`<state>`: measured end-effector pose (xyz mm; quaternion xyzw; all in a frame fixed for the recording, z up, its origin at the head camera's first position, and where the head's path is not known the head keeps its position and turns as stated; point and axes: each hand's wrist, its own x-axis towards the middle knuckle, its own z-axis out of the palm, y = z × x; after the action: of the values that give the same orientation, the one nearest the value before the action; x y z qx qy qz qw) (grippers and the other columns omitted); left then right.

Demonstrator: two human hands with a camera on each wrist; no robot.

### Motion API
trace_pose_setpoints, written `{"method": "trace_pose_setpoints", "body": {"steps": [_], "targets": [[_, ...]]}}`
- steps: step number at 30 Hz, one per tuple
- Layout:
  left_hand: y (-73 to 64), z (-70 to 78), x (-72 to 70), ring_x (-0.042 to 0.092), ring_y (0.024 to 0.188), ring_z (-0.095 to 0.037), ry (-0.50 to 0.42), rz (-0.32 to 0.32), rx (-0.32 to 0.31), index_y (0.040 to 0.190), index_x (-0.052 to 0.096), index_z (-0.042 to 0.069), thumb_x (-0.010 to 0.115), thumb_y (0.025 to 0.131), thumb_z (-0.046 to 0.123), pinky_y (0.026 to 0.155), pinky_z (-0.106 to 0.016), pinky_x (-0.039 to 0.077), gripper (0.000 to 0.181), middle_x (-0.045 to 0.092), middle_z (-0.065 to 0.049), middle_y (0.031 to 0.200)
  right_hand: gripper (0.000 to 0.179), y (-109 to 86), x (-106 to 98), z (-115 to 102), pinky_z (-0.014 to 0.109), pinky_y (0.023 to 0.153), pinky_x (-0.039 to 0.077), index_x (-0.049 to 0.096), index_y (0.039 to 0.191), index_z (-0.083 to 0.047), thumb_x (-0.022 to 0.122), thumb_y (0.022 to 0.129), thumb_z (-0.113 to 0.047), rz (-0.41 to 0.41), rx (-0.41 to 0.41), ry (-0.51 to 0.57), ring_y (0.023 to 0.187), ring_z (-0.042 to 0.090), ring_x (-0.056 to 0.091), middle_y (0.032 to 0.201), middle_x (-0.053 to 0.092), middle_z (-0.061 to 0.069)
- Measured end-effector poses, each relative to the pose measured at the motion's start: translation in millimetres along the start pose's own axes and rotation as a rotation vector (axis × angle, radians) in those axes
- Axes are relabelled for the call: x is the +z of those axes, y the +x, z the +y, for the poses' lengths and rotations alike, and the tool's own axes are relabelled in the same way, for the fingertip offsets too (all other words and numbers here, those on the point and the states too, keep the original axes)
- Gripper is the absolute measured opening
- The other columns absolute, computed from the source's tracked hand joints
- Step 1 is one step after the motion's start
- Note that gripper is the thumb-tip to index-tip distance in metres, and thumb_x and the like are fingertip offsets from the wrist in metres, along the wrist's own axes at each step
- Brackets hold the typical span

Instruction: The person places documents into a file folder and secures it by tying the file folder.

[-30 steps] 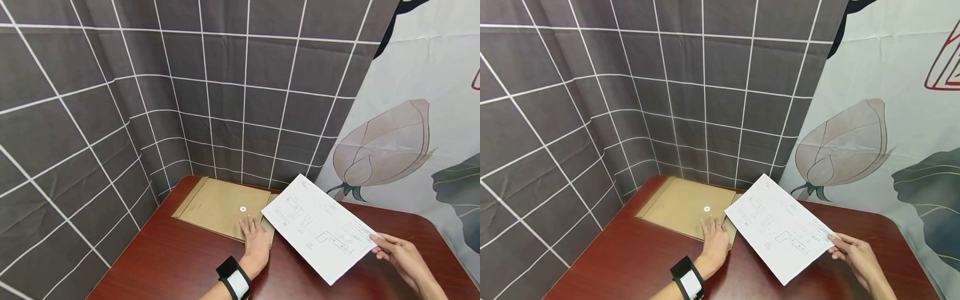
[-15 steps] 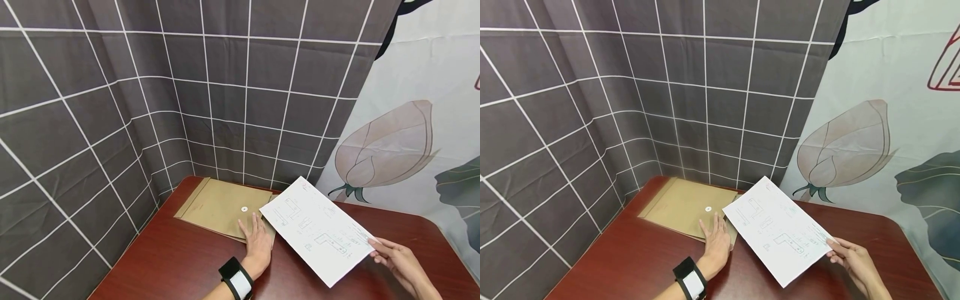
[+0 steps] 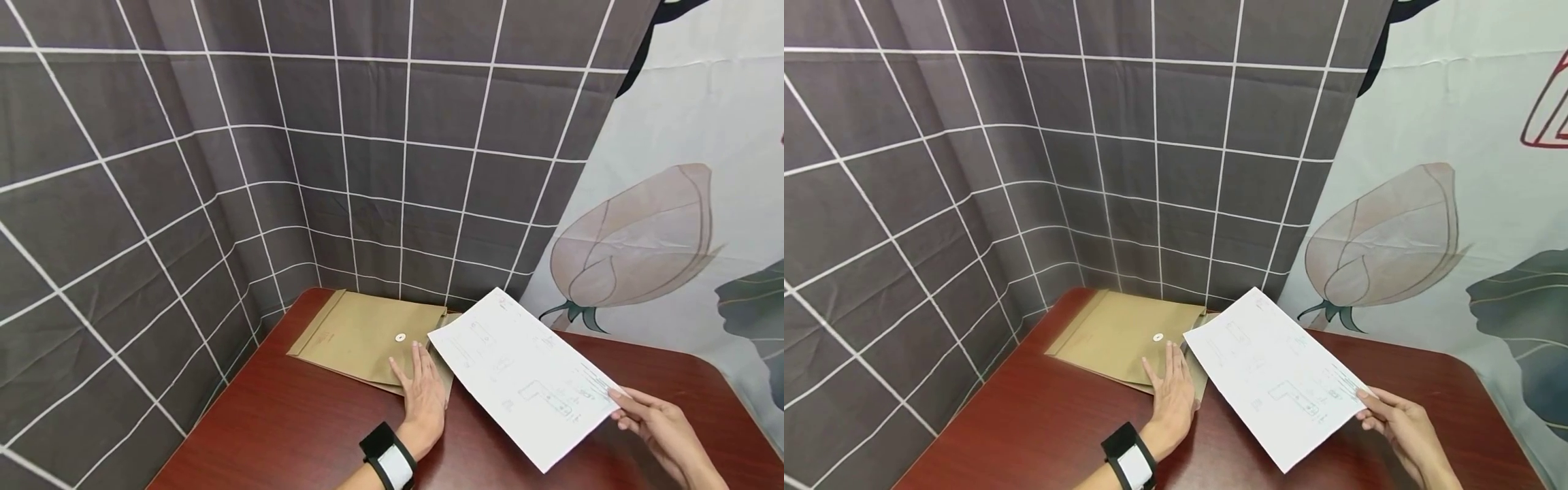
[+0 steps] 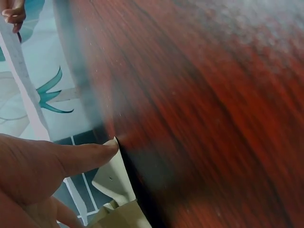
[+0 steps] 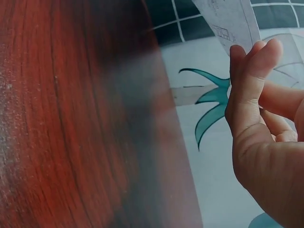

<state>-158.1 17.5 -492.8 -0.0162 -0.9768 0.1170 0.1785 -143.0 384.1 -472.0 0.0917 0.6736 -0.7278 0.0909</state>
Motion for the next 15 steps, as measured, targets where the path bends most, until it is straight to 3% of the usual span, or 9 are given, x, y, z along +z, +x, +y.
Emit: {"method": "trace_pose_setpoints", "body": {"steps": [6, 15], "targets": [[-0.6, -1.3, -0.7, 0.028, 0.142, -0.030, -0.032, 0.075, -0.013, 0.132, 0.057, -0.001, 0.048, 0.090, 0.013, 0.100, -0.069, 0.027, 0.045, 0.043, -0.018, 0.146, 0.018, -2.7, -3, -1, 0.024, 0.063, 0.054, 0.073, 0.090, -0.028, 0.064, 0.093, -0.013, 0.022, -0.059, 0.053, 0.072, 0.009, 0.064, 0.089, 0.067, -0.001], [-1.9, -0.8, 0.0, 0.030, 0.141, -0.031, -0.052, 0.108, -0.016, 0.132, 0.055, -0.004, 0.051, 0.089, 0.010, 0.099, -0.070, 0.027, 0.046, 0.044, -0.020, 0.144, 0.008, -0.5, 10, 6, 0.025, 0.066, 0.055, 0.070, 0.092, -0.026, 0.067, 0.091, -0.018, 0.014, 0.002, 0.033, 0.074, 0.010, 0.064, 0.092, 0.067, 0.003]]}}
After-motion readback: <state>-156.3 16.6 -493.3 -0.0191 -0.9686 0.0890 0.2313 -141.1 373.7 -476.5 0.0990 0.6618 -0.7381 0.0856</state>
